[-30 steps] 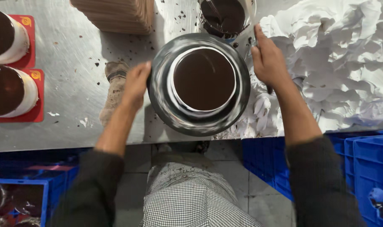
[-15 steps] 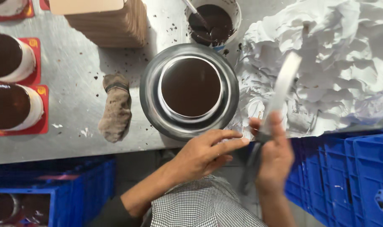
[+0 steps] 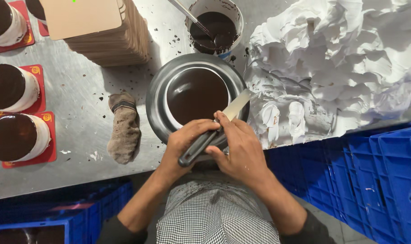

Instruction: The person places a chocolate cake on a turntable plate, spreads white cream over its top with a spatula, ladles chocolate glaze over the cream and spreads it smooth, then places the finished cake into a blue plastic crate alongside other completed cakes.

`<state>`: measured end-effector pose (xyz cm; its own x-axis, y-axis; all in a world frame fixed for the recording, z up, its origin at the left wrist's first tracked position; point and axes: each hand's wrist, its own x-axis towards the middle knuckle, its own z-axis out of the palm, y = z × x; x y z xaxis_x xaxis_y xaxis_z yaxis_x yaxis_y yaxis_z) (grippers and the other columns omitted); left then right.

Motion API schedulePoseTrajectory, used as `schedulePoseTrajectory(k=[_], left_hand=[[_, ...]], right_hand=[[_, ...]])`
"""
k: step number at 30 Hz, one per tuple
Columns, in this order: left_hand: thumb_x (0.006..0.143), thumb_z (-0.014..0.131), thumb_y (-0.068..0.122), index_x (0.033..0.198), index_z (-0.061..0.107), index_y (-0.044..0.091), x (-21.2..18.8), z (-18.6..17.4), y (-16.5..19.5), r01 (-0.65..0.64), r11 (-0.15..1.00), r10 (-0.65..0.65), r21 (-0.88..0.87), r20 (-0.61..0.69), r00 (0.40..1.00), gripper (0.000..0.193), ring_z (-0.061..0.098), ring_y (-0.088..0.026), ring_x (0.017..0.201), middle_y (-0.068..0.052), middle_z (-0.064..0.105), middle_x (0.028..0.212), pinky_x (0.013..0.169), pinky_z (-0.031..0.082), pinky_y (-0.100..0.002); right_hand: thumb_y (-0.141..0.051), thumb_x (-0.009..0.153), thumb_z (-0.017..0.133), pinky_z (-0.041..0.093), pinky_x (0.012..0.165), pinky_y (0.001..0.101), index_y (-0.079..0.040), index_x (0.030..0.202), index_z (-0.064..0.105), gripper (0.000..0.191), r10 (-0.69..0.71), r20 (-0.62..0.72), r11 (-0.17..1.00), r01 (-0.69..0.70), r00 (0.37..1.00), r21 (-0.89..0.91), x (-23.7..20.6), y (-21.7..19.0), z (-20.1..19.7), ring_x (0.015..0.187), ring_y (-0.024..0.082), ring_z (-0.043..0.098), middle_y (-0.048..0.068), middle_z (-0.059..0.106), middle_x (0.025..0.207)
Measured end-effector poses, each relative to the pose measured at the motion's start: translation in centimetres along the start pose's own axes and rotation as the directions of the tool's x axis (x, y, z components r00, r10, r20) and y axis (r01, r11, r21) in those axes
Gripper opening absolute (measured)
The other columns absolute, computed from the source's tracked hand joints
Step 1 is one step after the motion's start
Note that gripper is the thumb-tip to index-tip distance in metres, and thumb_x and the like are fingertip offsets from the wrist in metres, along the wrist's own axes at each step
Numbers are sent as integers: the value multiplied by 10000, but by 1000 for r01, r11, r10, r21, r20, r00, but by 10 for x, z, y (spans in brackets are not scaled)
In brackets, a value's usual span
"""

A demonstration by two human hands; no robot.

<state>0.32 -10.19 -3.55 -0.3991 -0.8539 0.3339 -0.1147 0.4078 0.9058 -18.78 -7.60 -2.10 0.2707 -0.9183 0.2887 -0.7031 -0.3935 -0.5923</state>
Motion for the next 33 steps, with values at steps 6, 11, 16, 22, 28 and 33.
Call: schedulePoseTrajectory(k=[6,11,16,22,28,33], left_hand=[[907,707,49,1283,668,35,-3,-1,4,44,999,-45,-13,-73,996,379,747,-260,1140,-136,727,1229,978,598,-334],[893,723,70,1271,673,41,-14,-4,11,58,998,-57,15,-91,994,383,754,-252,1097,-128,736,1202,943,598,-329],[858,773,103,1269,661,32,-23,-7,21,56,998,-54,22,-82,995,432,740,-269,1095,-150,721,1191,933,588,-340],[863,671,-21,1269,671,35,-37,-10,29,51,995,-43,86,-94,995,410,754,-270,1114,-148,735,1196,961,600,-348],[838,660,-43,1256,671,29,-51,-13,35,64,993,-55,96,-95,994,424,755,-269,1093,-146,735,1186,947,607,-348],[816,682,-34,1246,674,30,-60,-17,42,76,985,-61,154,-101,993,435,754,-279,1085,-145,733,1181,929,608,-353]], right_hand=[[-538,954,629,486,1029,466,96,1382,551,769,-22,19,1000,22,1000,-20,6,-1,3,1192,393,635,227,674,1296],[-540,969,607,483,1038,471,88,1377,562,750,-34,16,999,35,999,-36,-1,-7,6,1192,393,639,221,678,1305],[-544,975,599,490,1033,463,85,1375,569,746,-39,28,999,39,999,-1,-7,-17,7,1182,383,645,212,685,1306],[-551,981,598,497,1029,456,92,1369,572,751,-71,16,997,71,997,9,-15,-29,8,1161,377,658,216,689,1294],[-576,981,586,510,1004,452,88,1353,594,761,-74,20,997,73,997,22,-23,-38,11,1131,367,675,212,710,1230],[-569,982,591,514,1002,450,85,1348,598,750,-69,30,997,67,997,41,-28,-48,12,1134,371,674,211,711,1222]])
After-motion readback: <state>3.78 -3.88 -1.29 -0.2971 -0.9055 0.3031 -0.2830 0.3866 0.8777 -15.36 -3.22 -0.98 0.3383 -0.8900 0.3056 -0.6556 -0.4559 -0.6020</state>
